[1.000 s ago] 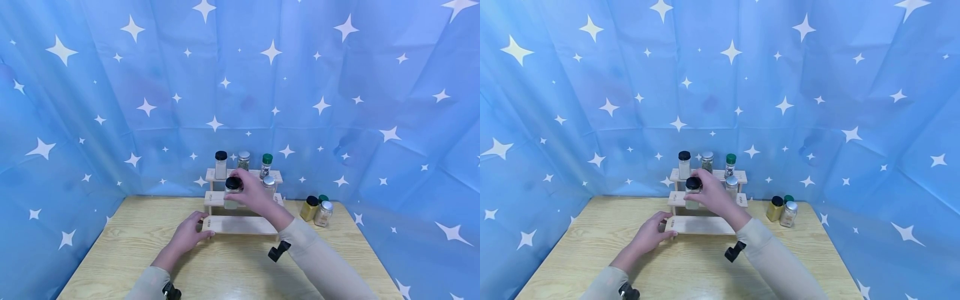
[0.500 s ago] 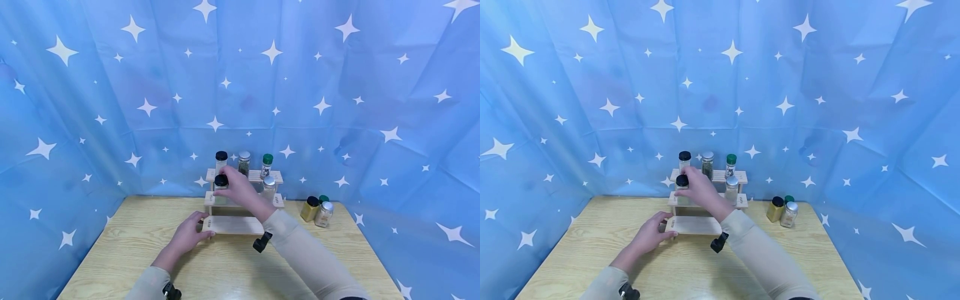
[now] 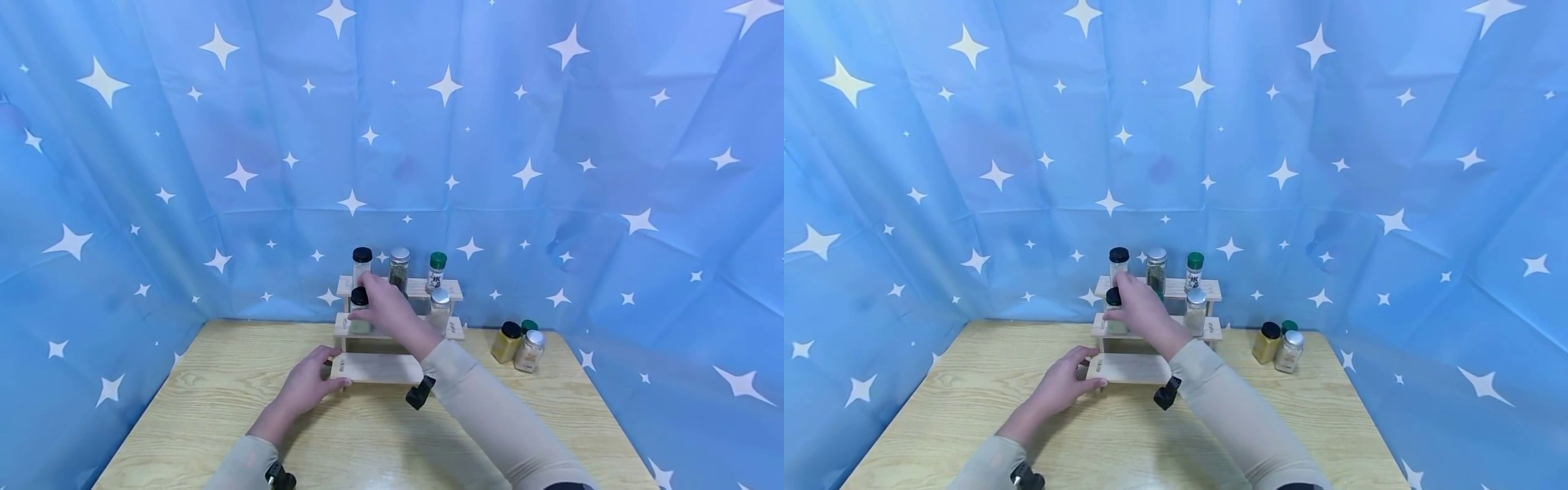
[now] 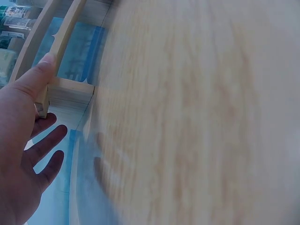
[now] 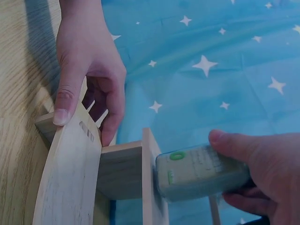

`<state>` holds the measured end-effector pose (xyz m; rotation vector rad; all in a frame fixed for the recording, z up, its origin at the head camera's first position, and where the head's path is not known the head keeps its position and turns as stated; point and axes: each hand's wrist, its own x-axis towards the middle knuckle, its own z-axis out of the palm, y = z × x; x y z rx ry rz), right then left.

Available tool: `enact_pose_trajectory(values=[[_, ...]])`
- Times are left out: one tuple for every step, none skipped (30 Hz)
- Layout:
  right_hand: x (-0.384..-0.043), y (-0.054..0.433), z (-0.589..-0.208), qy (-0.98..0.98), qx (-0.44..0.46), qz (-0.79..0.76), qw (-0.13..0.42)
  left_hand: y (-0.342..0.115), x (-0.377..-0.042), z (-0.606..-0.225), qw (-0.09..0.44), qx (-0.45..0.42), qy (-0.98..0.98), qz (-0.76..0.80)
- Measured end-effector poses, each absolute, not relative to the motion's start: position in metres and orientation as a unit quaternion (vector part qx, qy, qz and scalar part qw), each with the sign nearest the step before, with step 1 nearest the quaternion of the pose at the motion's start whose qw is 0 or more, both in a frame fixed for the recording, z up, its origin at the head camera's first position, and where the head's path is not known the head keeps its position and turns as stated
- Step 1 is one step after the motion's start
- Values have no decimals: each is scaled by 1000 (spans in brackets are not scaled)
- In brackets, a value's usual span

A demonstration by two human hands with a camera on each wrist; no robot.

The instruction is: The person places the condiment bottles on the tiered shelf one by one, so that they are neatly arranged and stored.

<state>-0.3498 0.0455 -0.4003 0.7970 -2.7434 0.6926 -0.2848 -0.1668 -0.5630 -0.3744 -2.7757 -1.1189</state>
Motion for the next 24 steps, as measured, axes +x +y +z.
enact_pose_trajectory(values=[[-350,45,-400,-930,268,230,99,-167,-284,-563,64,-125,-918,-371],[-350,44,-401,-932,266,226,96,-167,-284,-563,62,-123,-918,-372],[-350,43,-401,-934,265,221,95,-167,-284,-563,63,-123,-917,-373],[-350,43,-401,-935,264,218,94,-167,-284,-563,64,-124,-917,-374],[-349,42,-401,-936,262,214,93,-167,-284,-563,65,-124,-917,-374],[-349,42,-401,-938,261,209,94,-167,-284,-563,66,-124,-917,-374],[-349,41,-402,-939,259,205,97,-167,-284,-563,66,-123,-916,-375],[-349,41,-402,-940,258,200,99,-167,-284,-563,65,-122,-917,-375],[-348,41,-402,-941,257,196,103,-167,-284,-564,65,-122,-917,-373],[-348,41,-402,-941,257,190,107,-167,-284,-564,67,-124,-917,-373],[-348,41,-402,-942,258,184,111,-167,-284,-564,68,-125,-917,-372],[-348,41,-402,-942,258,179,116,-168,-284,-564,69,-125,-917,-372],[-348,41,-402,-943,259,174,120,-168,-285,-565,67,-125,-917,-372],[-348,41,-402,-943,260,169,123,-168,-285,-565,67,-125,-917,-372],[-349,41,-402,-943,262,165,126,-168,-285,-565,67,-125,-917,-372],[-349,41,-402,-942,263,162,128,-168,-285,-564,67,-124,-917,-373],[-349,41,-402,-942,264,161,130,-168,-285,-564,67,-125,-917,-372],[-349,41,-402,-942,265,160,131,-168,-285,-564,65,-123,-918,-372],[-350,41,-402,-942,266,159,132,-168,-284,-564,63,-122,-918,-372],[-350,41,-402,-941,267,159,133,-168,-284,-563,64,-122,-918,-373],[-350,41,-402,-941,267,158,135,-168,-284,-563,64,-122,-918,-373],[-351,41,-402,-941,267,158,136,-168,-284,-563,64,-123,-917,-373],[-351,41,-403,-941,267,156,137,-168,-284,-563,64,-125,-917,-374],[-352,42,-403,-941,267,154,139,-168,-284,-563,62,-123,-917,-375]])
